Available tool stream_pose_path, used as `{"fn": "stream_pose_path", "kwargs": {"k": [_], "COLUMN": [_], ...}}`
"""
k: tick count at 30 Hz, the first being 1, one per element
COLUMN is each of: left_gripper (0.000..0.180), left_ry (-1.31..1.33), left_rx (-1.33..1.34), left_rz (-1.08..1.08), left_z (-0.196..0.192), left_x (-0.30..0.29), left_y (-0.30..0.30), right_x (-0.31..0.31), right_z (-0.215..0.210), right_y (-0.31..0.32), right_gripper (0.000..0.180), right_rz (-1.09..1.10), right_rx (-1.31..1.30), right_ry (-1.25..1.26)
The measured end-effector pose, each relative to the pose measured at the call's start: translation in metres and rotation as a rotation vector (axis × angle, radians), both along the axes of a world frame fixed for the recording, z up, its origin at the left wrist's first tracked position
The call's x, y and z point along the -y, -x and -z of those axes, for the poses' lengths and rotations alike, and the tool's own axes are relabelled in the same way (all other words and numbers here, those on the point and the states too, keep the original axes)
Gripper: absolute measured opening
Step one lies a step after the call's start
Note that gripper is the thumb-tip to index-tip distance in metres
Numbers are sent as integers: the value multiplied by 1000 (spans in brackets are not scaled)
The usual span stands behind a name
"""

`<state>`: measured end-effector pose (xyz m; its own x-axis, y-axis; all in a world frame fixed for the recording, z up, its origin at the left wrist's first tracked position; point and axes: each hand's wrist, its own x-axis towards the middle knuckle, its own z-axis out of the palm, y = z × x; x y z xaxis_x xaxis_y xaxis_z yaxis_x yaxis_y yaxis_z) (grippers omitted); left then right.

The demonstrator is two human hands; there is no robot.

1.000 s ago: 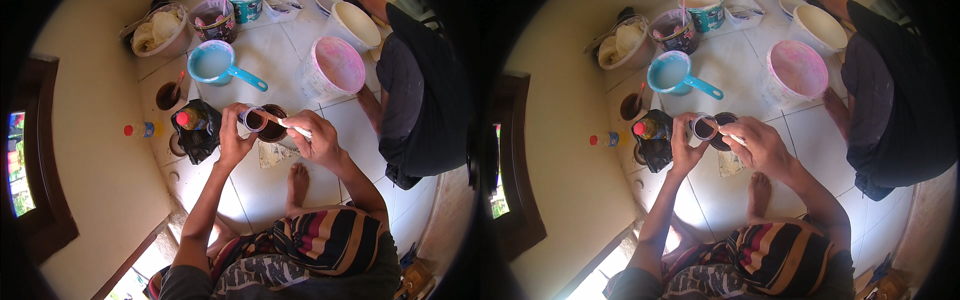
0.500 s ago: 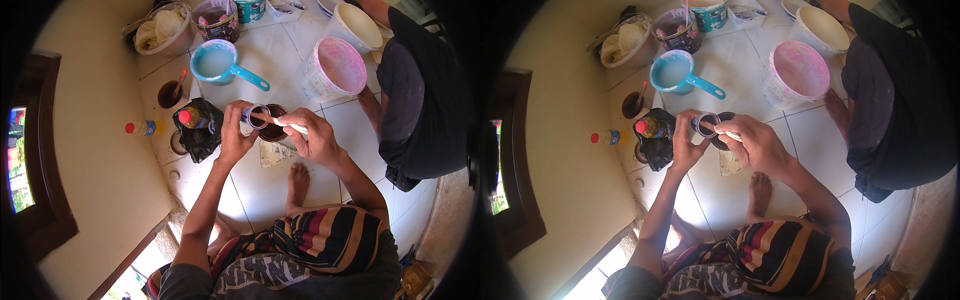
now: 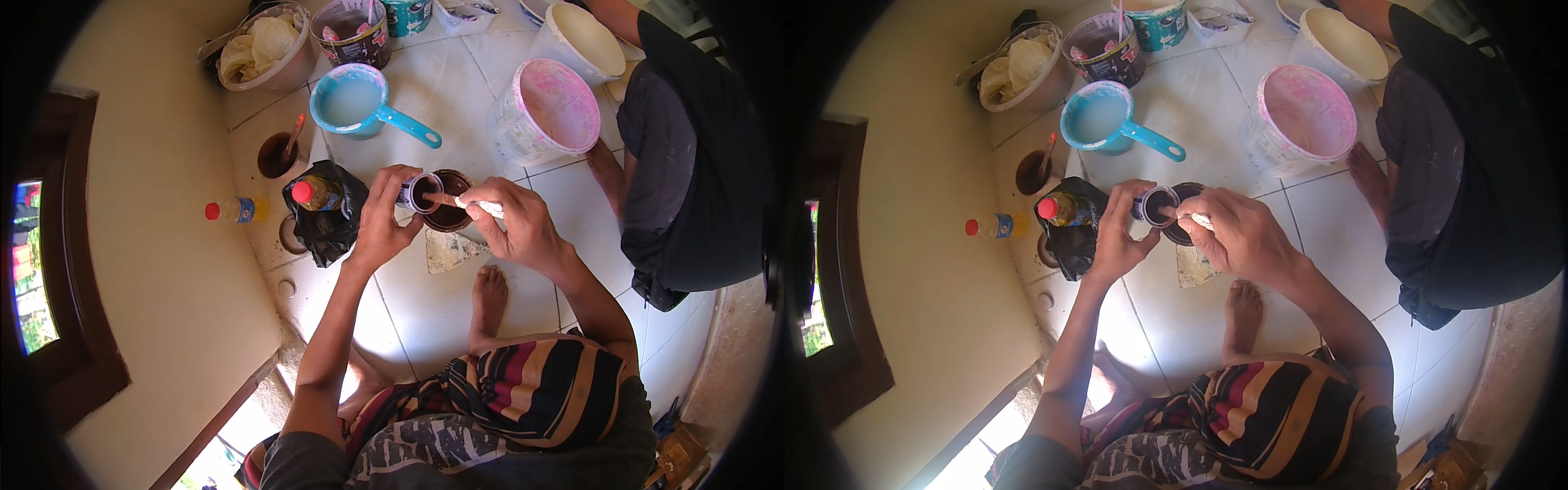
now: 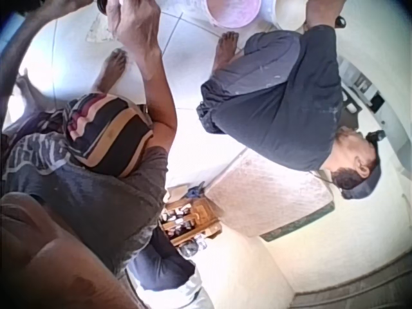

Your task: The person pours yellow paint into a small container of brown paint, stirs the mixture with a wooden stick, and then uses a brush to apply the paint to a piece of paper.

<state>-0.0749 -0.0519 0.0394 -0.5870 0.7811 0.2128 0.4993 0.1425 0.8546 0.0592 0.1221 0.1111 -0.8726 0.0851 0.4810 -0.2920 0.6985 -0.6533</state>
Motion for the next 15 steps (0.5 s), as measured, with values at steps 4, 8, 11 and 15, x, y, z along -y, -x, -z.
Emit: {"fn": "stream_pose_path", "kwargs": {"k": [4,8,11,15], "left_gripper": [63,65,66,67], "left_ry": [6,-9,24,38], "left_rx": [37,41,48,70], "left_rz": [26,67,26,32], "left_z": [0,-3,-4,-5], "left_x": [0,0,0,2], "left_y": [0,-1,-2,-2], "right_x": [1,-3,0,-1], "right_z": [-3,-7,-4,-10], "right_y": [2,-1,-2,-2], "right_gripper": [14,13,13,14], "right_rz": [11,29,16,14], "right_rx": [12,32,-1,35], "right_ry": [98,11,52,48]}}
